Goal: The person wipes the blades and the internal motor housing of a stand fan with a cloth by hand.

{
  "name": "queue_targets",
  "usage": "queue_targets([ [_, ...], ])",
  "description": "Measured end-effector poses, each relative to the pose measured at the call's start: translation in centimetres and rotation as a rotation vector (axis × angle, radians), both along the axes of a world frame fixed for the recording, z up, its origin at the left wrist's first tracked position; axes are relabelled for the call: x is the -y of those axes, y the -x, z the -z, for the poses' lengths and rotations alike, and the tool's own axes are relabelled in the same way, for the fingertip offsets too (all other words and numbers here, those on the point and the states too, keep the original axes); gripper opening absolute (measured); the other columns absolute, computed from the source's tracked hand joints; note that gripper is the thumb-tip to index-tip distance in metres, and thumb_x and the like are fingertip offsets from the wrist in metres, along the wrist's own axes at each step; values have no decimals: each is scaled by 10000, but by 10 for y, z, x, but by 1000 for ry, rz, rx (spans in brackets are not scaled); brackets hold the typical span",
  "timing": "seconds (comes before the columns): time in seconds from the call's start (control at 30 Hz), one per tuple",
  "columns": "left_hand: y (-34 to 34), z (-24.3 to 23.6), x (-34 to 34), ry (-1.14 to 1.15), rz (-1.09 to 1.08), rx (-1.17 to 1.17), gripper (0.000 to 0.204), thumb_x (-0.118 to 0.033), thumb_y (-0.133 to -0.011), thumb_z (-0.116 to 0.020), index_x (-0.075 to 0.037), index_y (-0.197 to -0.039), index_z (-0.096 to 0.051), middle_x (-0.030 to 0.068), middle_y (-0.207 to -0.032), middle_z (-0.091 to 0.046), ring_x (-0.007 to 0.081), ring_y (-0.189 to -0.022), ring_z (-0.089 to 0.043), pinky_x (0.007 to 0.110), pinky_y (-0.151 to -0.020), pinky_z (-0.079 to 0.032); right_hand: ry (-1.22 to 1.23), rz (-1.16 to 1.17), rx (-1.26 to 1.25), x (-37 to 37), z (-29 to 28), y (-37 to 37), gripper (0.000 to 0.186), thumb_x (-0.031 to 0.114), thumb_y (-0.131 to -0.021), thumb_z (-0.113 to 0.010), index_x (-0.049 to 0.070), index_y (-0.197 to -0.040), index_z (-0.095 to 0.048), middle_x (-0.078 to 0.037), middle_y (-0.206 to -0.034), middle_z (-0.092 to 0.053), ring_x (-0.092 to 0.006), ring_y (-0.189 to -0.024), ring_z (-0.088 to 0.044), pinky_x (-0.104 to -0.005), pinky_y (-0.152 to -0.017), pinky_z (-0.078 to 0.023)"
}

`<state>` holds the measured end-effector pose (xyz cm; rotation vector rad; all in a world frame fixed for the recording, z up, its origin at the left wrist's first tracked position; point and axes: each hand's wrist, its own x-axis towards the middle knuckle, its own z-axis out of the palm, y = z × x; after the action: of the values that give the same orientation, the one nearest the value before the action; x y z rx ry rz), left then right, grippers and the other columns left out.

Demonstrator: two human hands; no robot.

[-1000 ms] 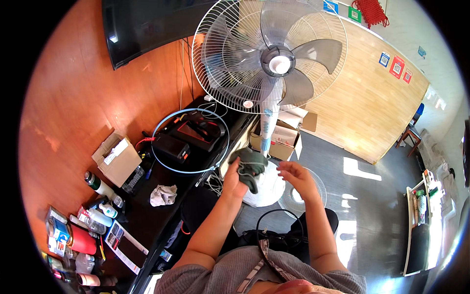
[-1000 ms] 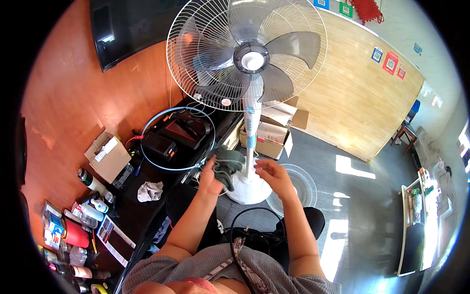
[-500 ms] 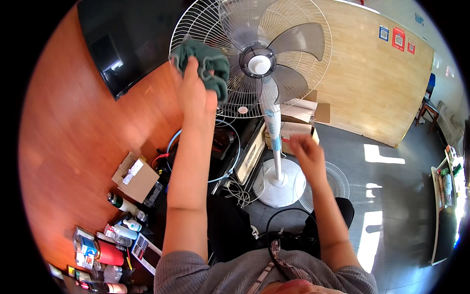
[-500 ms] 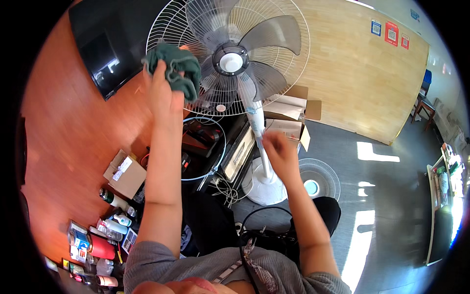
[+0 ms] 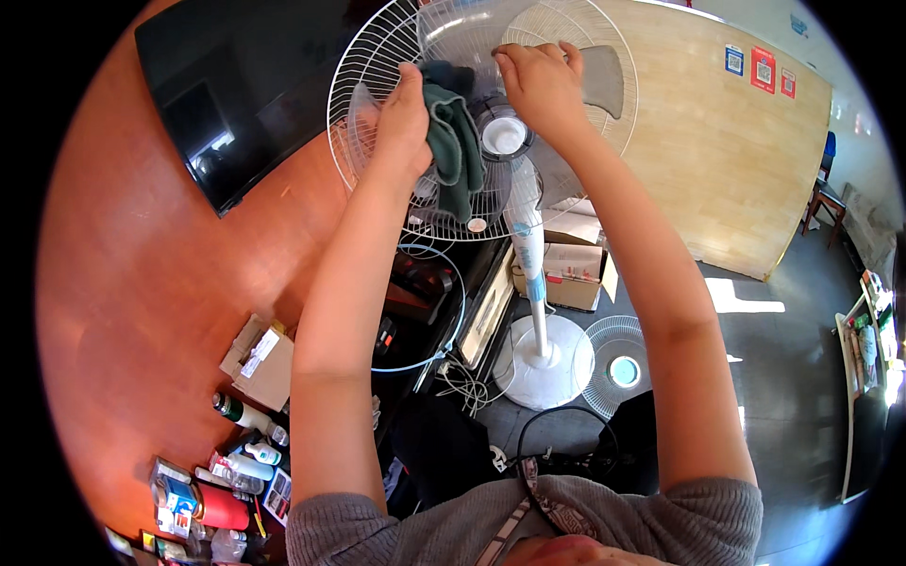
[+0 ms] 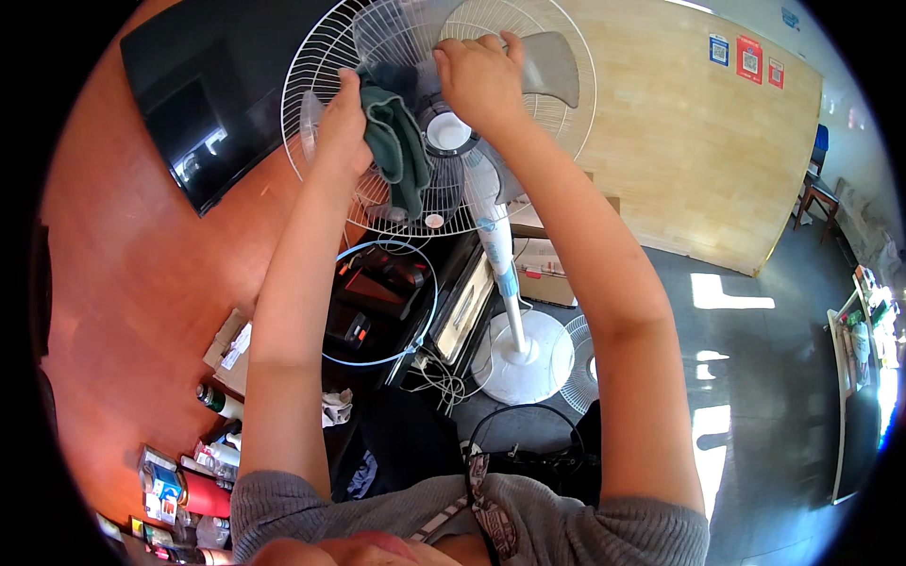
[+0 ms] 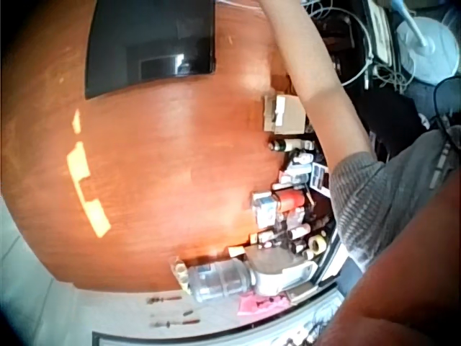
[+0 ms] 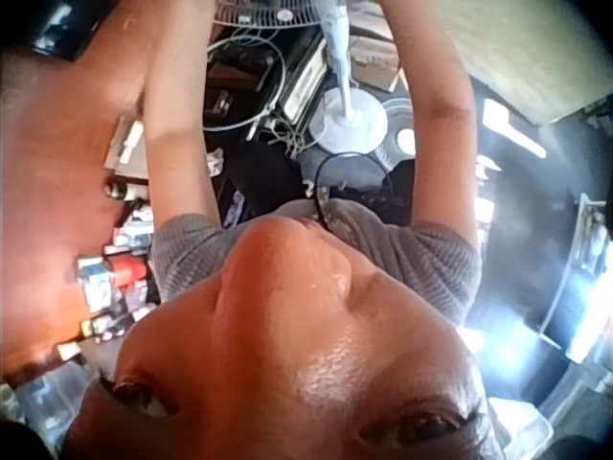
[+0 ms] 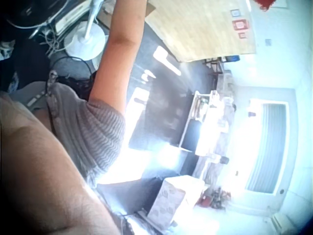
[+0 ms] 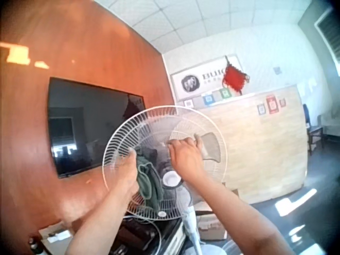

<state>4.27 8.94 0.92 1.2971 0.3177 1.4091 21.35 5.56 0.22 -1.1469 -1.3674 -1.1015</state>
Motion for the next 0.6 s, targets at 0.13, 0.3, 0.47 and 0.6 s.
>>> queue_targets([
  [0.13,0,4,-15,-60,186,-123,619,-564,-862,-577,6,-1103,-570,78,-973,-645,170,-818,-631,312,-716,-543,40,-120,115,-1,-8,-2,234,254,-930,-519,122,-1050,-672,-36,-888,-655,-236,-878,-607,-410,-953,-349],
  [0.3,-6,10,-14,-128,183,-312,739,-550,-784,-681,-3,-1249,-505,73,-1113,-611,149,-957,-607,295,-785,-535,59,-43,236,-9,-8,-8,230,257,-930,-524,141,-1064,-671,-30,-890,-651,-225,-860,-609,-369,-920,-376],
  [0.47,-19,18,-25,-515,-58,-261,609,-481,-815,-707,10,-1158,-594,58,-1088,-641,169,-893,-598,304,-787,-482,72,34,349,2,-17,-18,234,290,-935,-526,154,-1057,-673,-32,-906,-667,-225,-846,-613,-364,-903,-390],
  [0.6,-24,21,-25,-638,-397,-354,610,-547,-783,-701,11,-1024,-656,80,-874,-680,191,-784,-623,323,-731,-486,125,29,346,13,-15,-25,233,311,-930,-535,159,-1039,-675,-41,-850,-685,-231,-806,-618,-363,-906,-387],
])
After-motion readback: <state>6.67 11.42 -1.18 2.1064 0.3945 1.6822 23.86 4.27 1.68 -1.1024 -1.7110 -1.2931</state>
